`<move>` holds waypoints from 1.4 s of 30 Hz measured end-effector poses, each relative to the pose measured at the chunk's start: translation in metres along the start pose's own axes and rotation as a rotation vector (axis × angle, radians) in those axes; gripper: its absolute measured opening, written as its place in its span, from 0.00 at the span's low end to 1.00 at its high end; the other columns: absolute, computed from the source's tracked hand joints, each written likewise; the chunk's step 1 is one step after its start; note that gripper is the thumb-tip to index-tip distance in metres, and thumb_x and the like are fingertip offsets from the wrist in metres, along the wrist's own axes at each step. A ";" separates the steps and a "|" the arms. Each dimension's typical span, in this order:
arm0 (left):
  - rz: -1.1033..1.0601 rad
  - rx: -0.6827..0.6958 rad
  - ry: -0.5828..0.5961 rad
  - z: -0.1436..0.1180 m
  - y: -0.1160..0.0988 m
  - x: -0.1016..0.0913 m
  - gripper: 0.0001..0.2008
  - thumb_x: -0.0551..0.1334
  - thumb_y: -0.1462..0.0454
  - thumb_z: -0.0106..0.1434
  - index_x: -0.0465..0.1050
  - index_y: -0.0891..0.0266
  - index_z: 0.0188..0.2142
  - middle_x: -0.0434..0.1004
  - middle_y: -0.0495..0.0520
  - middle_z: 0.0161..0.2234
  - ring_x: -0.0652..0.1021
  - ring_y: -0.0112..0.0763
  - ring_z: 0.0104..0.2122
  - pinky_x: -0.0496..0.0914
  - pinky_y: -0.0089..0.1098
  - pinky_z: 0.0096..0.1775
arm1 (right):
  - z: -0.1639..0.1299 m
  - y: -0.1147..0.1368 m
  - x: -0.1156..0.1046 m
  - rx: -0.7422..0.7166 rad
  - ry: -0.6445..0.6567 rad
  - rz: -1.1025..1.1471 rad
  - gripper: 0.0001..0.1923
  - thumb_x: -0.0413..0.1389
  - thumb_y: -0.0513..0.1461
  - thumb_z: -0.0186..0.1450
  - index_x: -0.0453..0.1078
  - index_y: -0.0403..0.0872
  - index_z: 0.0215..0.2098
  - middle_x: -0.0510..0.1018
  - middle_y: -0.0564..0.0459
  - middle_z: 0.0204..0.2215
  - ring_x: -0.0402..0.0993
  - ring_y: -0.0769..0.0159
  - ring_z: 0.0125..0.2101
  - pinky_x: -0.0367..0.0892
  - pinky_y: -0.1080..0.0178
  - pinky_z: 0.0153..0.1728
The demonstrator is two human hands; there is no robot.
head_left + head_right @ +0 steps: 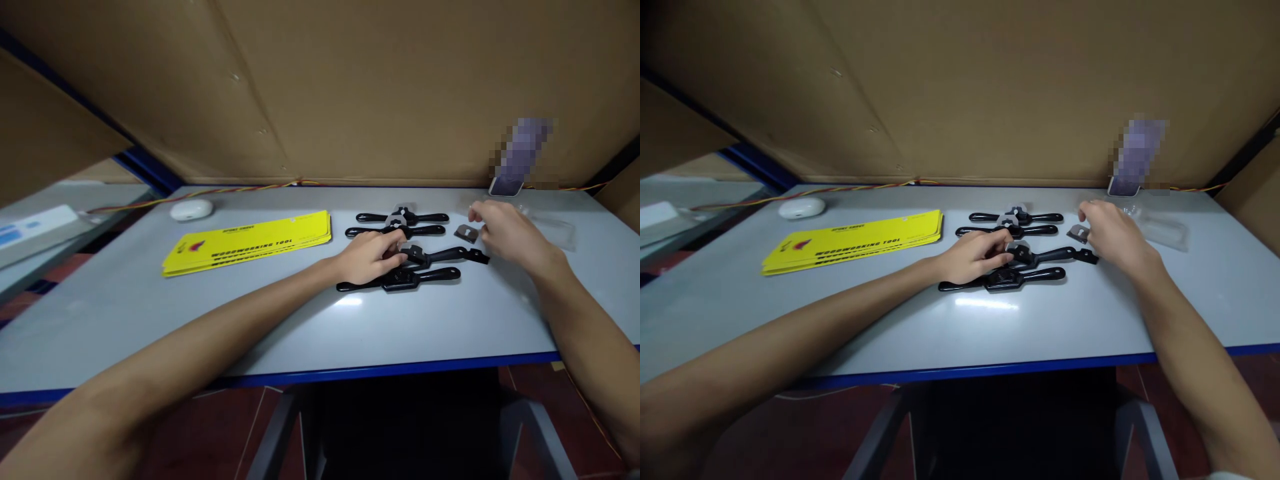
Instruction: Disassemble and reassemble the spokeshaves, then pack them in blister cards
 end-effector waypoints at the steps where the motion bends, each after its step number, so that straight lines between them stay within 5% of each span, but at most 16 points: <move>1: 0.004 -0.001 -0.001 0.000 0.000 0.000 0.12 0.53 0.52 0.69 0.62 0.57 0.37 0.71 0.46 0.26 0.71 0.33 0.25 0.60 0.33 0.31 | -0.001 -0.005 0.003 0.027 0.030 -0.016 0.14 0.57 0.30 0.60 0.76 0.49 0.41 0.81 0.45 0.36 0.74 0.53 0.35 0.64 0.56 0.35; 6: 0.014 0.005 -0.006 0.000 0.001 0.001 0.13 0.51 0.51 0.70 0.61 0.57 0.36 0.70 0.47 0.26 0.71 0.33 0.26 0.59 0.33 0.31 | -0.001 -0.001 -0.006 0.134 0.005 -0.090 0.12 0.55 0.34 0.67 0.78 0.48 0.45 0.84 0.42 0.39 0.79 0.49 0.37 0.66 0.53 0.37; 9: 0.003 0.012 -0.016 0.000 0.002 0.000 0.14 0.50 0.51 0.72 0.62 0.57 0.39 0.71 0.47 0.28 0.72 0.34 0.27 0.60 0.33 0.32 | -0.001 0.043 -0.013 -0.048 -0.074 0.098 0.16 0.49 0.37 0.72 0.76 0.47 0.52 0.85 0.42 0.47 0.80 0.49 0.46 0.69 0.52 0.45; 12: -0.025 0.017 -0.025 -0.002 0.002 -0.001 0.15 0.48 0.51 0.74 0.63 0.57 0.43 0.72 0.46 0.28 0.73 0.35 0.27 0.62 0.33 0.33 | -0.009 0.094 -0.001 -0.314 -0.004 0.342 0.18 0.50 0.42 0.75 0.74 0.48 0.58 0.83 0.44 0.54 0.80 0.51 0.52 0.70 0.52 0.51; 16: -0.078 0.019 -0.058 -0.003 0.003 -0.003 0.15 0.49 0.50 0.75 0.63 0.58 0.49 0.72 0.46 0.29 0.74 0.35 0.29 0.63 0.34 0.35 | -0.015 0.118 0.012 -0.330 -0.009 0.439 0.23 0.59 0.42 0.70 0.71 0.50 0.63 0.85 0.47 0.49 0.82 0.51 0.48 0.72 0.53 0.49; 23: -0.106 0.024 -0.063 -0.003 0.001 -0.003 0.22 0.49 0.53 0.75 0.58 0.61 0.62 0.73 0.46 0.30 0.73 0.33 0.28 0.63 0.32 0.35 | -0.009 0.087 -0.013 -0.177 -0.212 0.594 0.14 0.61 0.39 0.67 0.80 0.48 0.51 0.87 0.49 0.39 0.84 0.55 0.40 0.76 0.54 0.47; 27: -0.066 0.035 -0.034 -0.001 0.000 0.001 0.19 0.50 0.53 0.74 0.67 0.60 0.56 0.74 0.46 0.29 0.73 0.32 0.27 0.62 0.32 0.34 | -0.007 0.043 -0.037 -0.039 -0.365 0.410 0.15 0.56 0.40 0.70 0.79 0.49 0.52 0.87 0.47 0.43 0.83 0.52 0.40 0.75 0.50 0.48; 34: -0.044 0.054 -0.027 0.001 0.002 0.003 0.15 0.55 0.56 0.71 0.75 0.60 0.46 0.75 0.47 0.28 0.72 0.30 0.27 0.62 0.32 0.34 | -0.002 0.023 -0.027 0.080 -0.112 -0.046 0.20 0.49 0.38 0.72 0.77 0.49 0.55 0.86 0.42 0.45 0.81 0.46 0.42 0.69 0.51 0.40; 42: -0.022 0.040 -0.022 0.002 0.001 0.004 0.14 0.56 0.58 0.68 0.76 0.61 0.46 0.75 0.47 0.28 0.71 0.30 0.26 0.62 0.32 0.33 | 0.001 0.023 -0.016 0.098 -0.048 0.032 0.18 0.50 0.42 0.72 0.74 0.47 0.56 0.85 0.44 0.37 0.79 0.49 0.37 0.65 0.54 0.38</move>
Point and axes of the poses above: each hand's wrist, its own z-axis towards the middle knuckle, its own x-axis out of the palm, y = z × x, the point moved 10 cm from there along z, towards the middle knuckle
